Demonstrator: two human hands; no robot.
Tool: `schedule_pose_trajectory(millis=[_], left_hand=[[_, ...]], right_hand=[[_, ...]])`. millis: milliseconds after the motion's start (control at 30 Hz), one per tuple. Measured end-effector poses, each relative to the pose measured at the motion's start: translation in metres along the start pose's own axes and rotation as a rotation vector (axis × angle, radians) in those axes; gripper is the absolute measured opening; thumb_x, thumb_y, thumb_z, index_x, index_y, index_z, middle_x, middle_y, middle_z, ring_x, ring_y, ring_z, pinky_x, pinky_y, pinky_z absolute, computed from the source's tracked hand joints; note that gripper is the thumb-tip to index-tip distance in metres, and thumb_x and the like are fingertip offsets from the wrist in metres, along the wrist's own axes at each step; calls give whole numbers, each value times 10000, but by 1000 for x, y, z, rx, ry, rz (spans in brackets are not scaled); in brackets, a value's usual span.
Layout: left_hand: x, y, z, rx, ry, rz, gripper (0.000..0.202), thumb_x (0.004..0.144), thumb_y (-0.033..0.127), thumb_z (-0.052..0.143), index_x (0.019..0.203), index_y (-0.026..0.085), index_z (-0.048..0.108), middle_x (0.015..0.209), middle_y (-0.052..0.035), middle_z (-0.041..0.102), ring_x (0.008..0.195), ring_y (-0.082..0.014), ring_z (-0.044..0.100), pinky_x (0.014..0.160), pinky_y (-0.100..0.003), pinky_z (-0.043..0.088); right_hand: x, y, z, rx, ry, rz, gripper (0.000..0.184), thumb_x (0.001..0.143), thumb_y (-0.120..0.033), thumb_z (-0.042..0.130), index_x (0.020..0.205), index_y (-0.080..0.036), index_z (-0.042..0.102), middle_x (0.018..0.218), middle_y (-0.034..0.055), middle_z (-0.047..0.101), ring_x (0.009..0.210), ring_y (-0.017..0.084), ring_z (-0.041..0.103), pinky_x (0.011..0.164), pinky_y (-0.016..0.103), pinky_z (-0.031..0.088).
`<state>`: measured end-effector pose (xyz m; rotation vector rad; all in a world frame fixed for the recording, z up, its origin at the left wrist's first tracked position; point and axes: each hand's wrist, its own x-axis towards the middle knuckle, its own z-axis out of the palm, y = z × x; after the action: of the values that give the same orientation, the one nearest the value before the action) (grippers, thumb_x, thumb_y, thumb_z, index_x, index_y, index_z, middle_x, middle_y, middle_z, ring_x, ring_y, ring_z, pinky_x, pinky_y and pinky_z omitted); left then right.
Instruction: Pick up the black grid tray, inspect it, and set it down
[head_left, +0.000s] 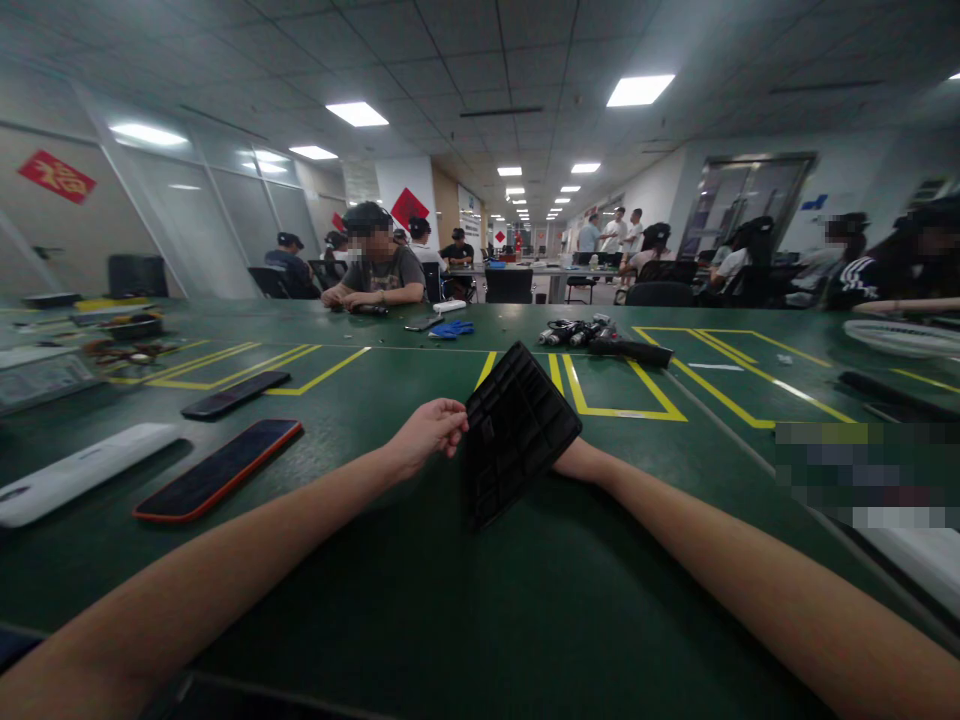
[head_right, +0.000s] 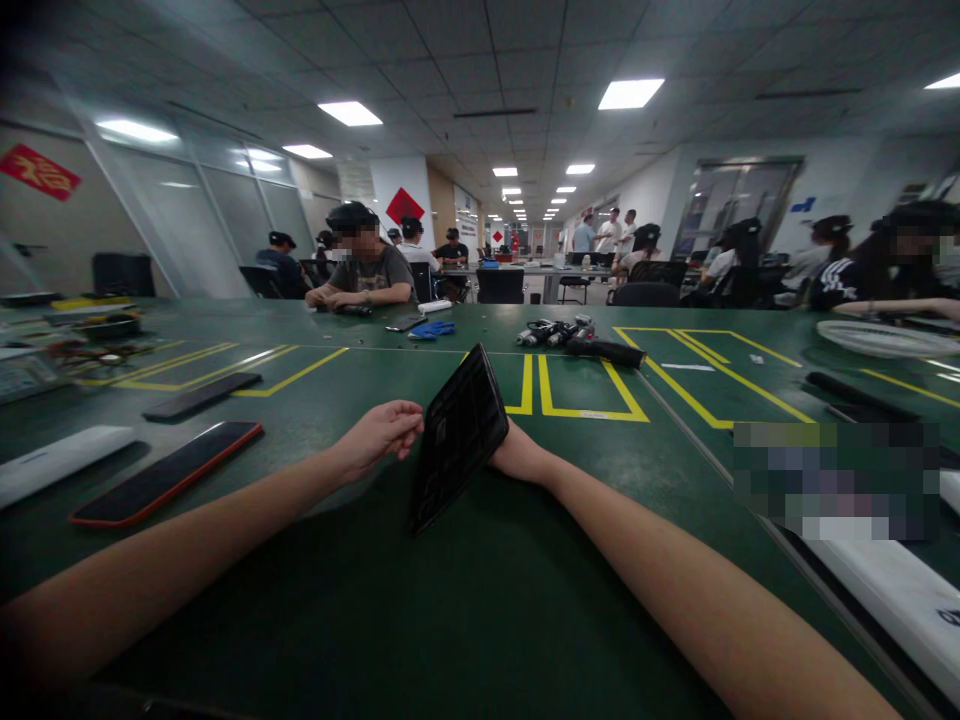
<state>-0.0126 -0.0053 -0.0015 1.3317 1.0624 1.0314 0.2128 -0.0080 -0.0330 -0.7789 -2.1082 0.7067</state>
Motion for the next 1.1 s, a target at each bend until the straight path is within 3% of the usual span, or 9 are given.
schedule_pose_trajectory(millis=[100,267,500,700,800,933,1100], left_hand=[[-4,-2,3,151,-49,103,153,716,194,654,794,157,528,653,0,590,466,-80,477,396,-191,400],[-6,-4,4,376,-94,212,108,748,188,576,848,155,604,689,-22,616,492,-100,506,422,-206,396],[-11,1,8,736,-87,475,65,761,180,567,782,186,628,670,-14,589,608,-137,533,584,-238,409],[-16,7,6,1015,-185,705,180,807,163,499,916,197,637,876,-75,620,828,-203,564,780,-318,423],[-16,7,7,1011,-189,665,197,831,167,458,970,177,597,895,-72,618,823,-191,568,772,-316,435],[-9,6,9,946,-160,549,141,846,220,448,885,158,569,797,-40,607,721,-158,561,661,-274,432],[-3,4,10,894,-105,424,217,859,353,450,811,160,538,647,3,555,589,-138,515,552,-251,369]], right_hand=[[1,0,0,8,-20,-7,478,775,-404,566,1228,-253,538,1362,28,500,1297,269,399,1117,459,295],[1,-2,-1,34,-42,-8,488,772,-442,564,1190,-189,570,1317,83,538,1241,272,462,1105,475,305],[0,-2,-1,28,-37,-4,479,800,-444,526,1206,-192,558,1306,85,547,1232,272,472,1075,474,357],[0,-1,-1,-22,-31,-17,538,813,-466,484,1246,-149,523,1345,124,505,1293,292,405,1080,482,353],[0,-1,-1,-42,-42,-7,548,807,-460,498,1265,-160,503,1349,115,503,1295,285,405,1087,477,347],[0,-4,-2,-70,-53,7,525,820,-435,487,1251,-137,512,1372,134,472,1295,293,403,1097,489,323],[-1,-5,-3,-51,-54,0,509,819,-397,504,1273,-166,491,1406,104,438,1319,278,369,1102,478,317]])
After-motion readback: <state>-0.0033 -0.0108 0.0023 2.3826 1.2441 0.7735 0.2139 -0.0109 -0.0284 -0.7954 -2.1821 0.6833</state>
